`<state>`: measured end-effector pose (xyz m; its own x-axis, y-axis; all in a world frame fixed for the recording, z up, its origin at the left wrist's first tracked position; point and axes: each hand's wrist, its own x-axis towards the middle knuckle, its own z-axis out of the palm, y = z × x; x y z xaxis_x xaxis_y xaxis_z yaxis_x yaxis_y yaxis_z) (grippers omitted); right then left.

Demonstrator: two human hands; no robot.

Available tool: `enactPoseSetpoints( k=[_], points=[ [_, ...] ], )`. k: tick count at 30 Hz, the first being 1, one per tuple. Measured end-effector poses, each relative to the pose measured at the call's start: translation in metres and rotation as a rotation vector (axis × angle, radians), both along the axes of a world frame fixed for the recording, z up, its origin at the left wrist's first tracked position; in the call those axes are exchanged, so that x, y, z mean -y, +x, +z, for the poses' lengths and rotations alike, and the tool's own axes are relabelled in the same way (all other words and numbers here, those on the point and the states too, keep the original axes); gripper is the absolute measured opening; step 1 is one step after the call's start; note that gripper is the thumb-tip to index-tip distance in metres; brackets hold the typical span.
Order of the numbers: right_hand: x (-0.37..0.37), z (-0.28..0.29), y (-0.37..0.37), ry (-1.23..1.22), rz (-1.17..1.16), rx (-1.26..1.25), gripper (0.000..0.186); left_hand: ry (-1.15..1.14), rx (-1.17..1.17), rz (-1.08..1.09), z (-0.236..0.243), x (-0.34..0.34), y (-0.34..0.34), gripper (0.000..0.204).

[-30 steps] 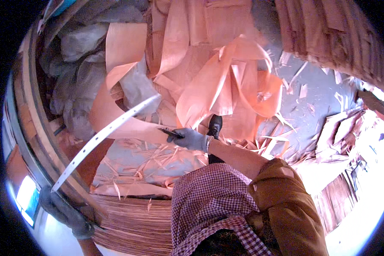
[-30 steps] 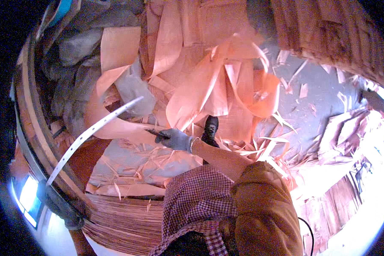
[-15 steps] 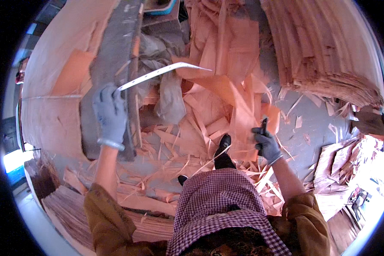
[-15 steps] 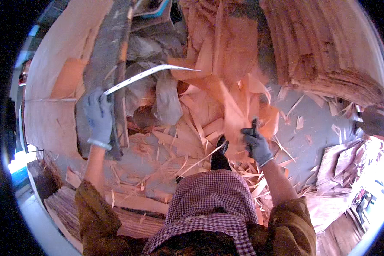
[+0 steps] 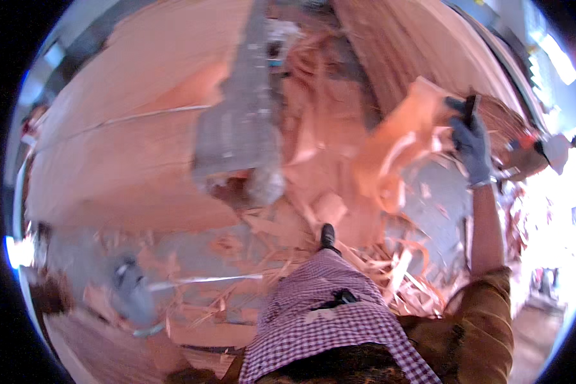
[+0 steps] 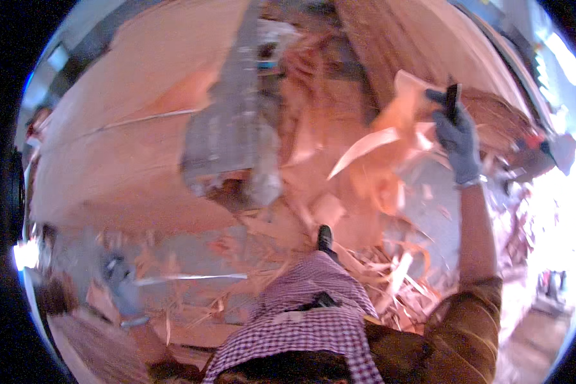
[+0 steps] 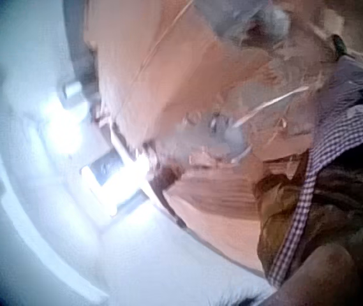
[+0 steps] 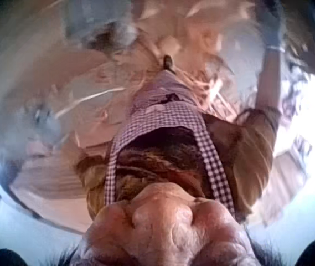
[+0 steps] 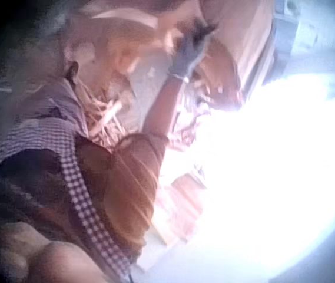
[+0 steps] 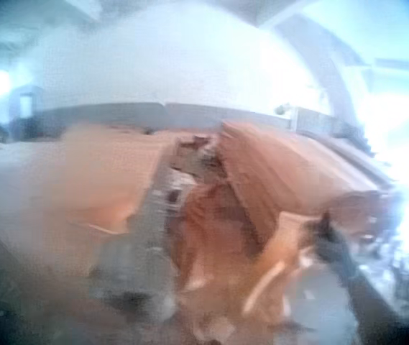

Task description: The person cuts strips of wood veneer from a large sheet using a hand tool, measuring lengths and organizing the cut pieces into stacks.

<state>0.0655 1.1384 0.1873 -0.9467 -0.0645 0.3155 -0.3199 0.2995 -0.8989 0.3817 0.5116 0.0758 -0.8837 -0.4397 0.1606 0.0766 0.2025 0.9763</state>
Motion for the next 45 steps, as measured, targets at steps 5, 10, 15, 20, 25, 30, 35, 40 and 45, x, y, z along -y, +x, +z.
enactPoseSetpoints(
  k=[5,10,15,20,25,30,35,40,45],
  points=[
    [0.152,0.067,0.019,0.645,0.510,-0.613,0.032,0.503,0.125,-0.201,0.025,-0.088,-0.087,0.039],
    [0.251,0.037,0.017,0.466,1.017,-0.368,0.034,0.573,0.192,-0.576,0.055,-0.148,-0.167,0.048],
    [0.256,-0.023,-0.032,0.198,1.030,-0.244,0.022,0.559,0.267,-0.796,0.033,-0.157,-0.250,0.033],
    [0.224,-0.012,-0.078,0.384,0.717,-0.161,0.034,-0.089,0.011,-0.671,0.062,-0.170,-0.338,0.026],
    [0.211,-0.071,-0.065,-0.094,0.230,0.172,0.039,-0.070,-0.226,-0.473,0.061,-0.120,-0.383,0.020],
    [0.242,-0.121,-0.035,-0.434,0.310,0.790,0.035,0.642,0.229,-0.237,0.017,-0.044,-0.388,0.019],
    [0.304,-0.193,-0.078,-0.177,0.129,0.628,0.023,0.799,0.517,-0.123,-0.023,-0.014,-0.367,0.026],
    [0.355,-0.147,-0.101,0.574,-0.021,0.532,0.032,0.863,0.553,-0.181,-0.044,0.001,-0.343,0.022],
    [0.374,-0.151,-0.092,0.615,-0.079,0.544,0.034,0.817,0.634,-0.226,-0.063,0.011,-0.338,0.026]
  ],
)
